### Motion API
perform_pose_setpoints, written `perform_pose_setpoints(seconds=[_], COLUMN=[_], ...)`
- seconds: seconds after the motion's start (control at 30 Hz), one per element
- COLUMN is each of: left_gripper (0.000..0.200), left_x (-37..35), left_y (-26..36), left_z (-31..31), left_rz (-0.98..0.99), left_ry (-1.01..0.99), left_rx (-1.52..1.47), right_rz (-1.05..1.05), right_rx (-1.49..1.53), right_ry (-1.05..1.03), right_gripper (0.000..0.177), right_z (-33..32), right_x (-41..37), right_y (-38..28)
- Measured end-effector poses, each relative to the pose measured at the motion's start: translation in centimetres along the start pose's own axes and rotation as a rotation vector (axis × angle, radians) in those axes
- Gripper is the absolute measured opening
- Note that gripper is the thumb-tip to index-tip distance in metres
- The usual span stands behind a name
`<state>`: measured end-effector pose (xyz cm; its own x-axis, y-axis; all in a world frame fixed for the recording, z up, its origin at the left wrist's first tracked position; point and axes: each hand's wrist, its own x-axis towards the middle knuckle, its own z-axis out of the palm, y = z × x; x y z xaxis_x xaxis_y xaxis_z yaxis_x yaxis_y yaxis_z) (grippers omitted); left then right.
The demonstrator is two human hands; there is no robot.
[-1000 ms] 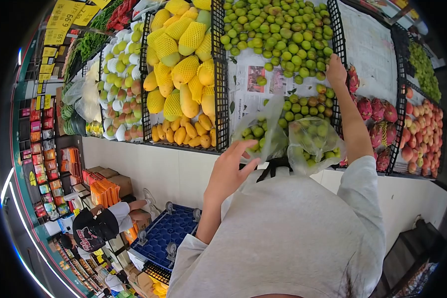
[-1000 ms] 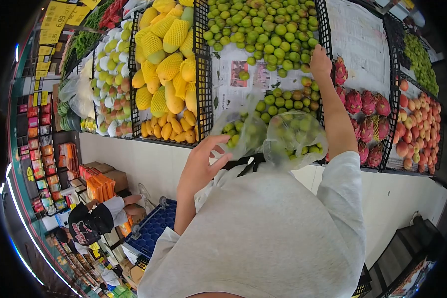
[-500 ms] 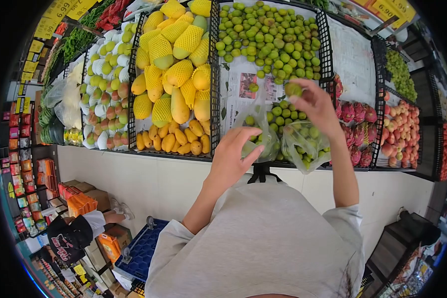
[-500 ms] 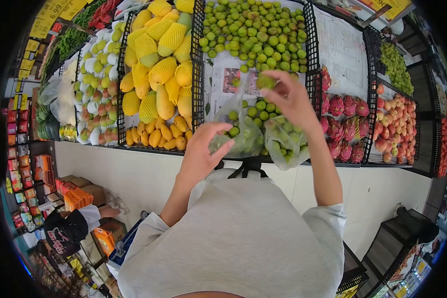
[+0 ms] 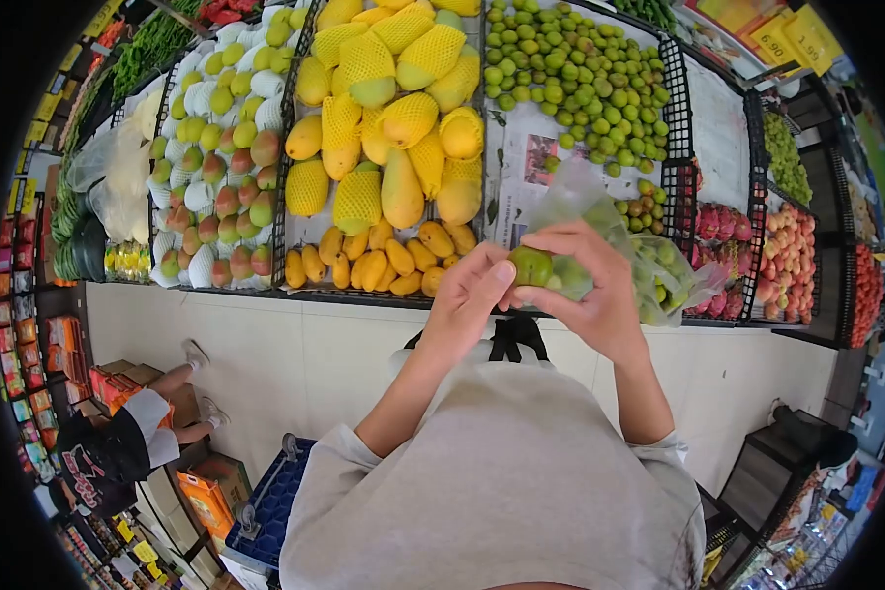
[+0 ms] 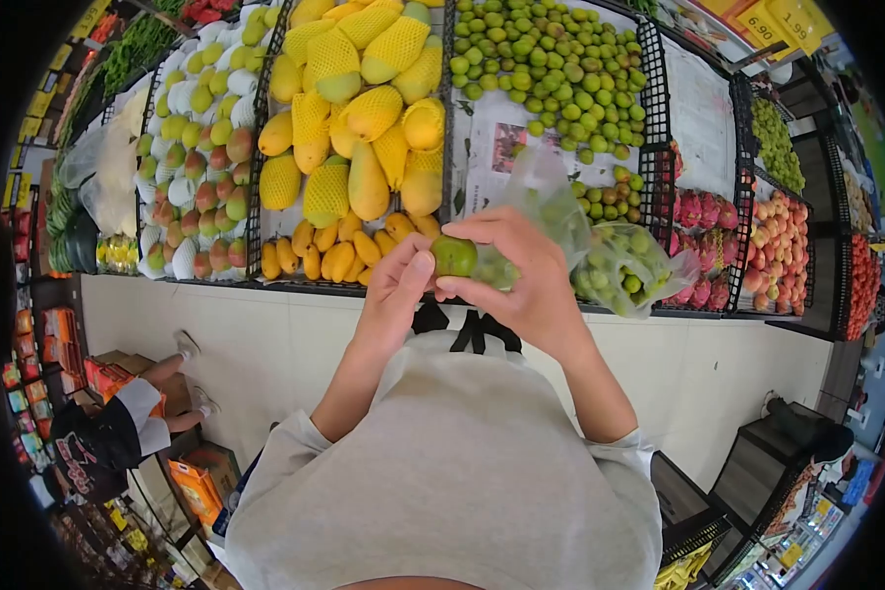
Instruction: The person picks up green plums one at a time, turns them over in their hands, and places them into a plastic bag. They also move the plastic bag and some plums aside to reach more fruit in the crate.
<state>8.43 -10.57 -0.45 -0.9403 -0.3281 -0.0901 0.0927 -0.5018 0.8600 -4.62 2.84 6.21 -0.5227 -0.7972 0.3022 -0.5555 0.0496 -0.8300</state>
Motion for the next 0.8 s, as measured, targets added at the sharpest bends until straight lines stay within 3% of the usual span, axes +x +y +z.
perform_pose_setpoints(seconds=[0.13,0.23,0.3,0.43,0.63,0.73,0.8], left_gripper=[0.024,0.038,0.058,0.075,0.076,0.066,0.047], left_x=[-2.1,-3.5,-4.2,-5.0,-6.0,-5.9,-6.1], left_y=[1.8,2.6,2.5,1.0,1.6,2.0,2.7], left_z=[-3.3,-5.0,-6.2,-7.5,-8.4,-9.0,-9.1], left_rz=[0.006,-0.044,-0.093,-0.147,-0.135,-0.115,-0.1], left_ry=[0.015,0.003,-0.093,-0.186,-0.087,-0.15,-0.02], left_rx=[-0.024,-0.066,-0.132,-0.43,-0.367,-0.381,-0.264], right_rz=[0.028,-0.099,-0.109,-0.07,0.003,0.013,-0.028], right_rx=[0.046,0.086,0.093,0.087,0.096,0.071,0.046], right_ry=[0.015,0.028,-0.013,-0.056,-0.087,-0.102,-0.082], right_gripper=[0.047,0.045,0.044,0.043,0.046,0.052,0.049], right_z=[4.5,7.1,8.4,10.5,11.8,11.7,11.6], right_x=[0.2,1.0,1.4,1.9,2.1,1.7,1.7], right_y=[-0.5,-0.7,-1.3,-2.3,-3.4,-3.2,-3.1])
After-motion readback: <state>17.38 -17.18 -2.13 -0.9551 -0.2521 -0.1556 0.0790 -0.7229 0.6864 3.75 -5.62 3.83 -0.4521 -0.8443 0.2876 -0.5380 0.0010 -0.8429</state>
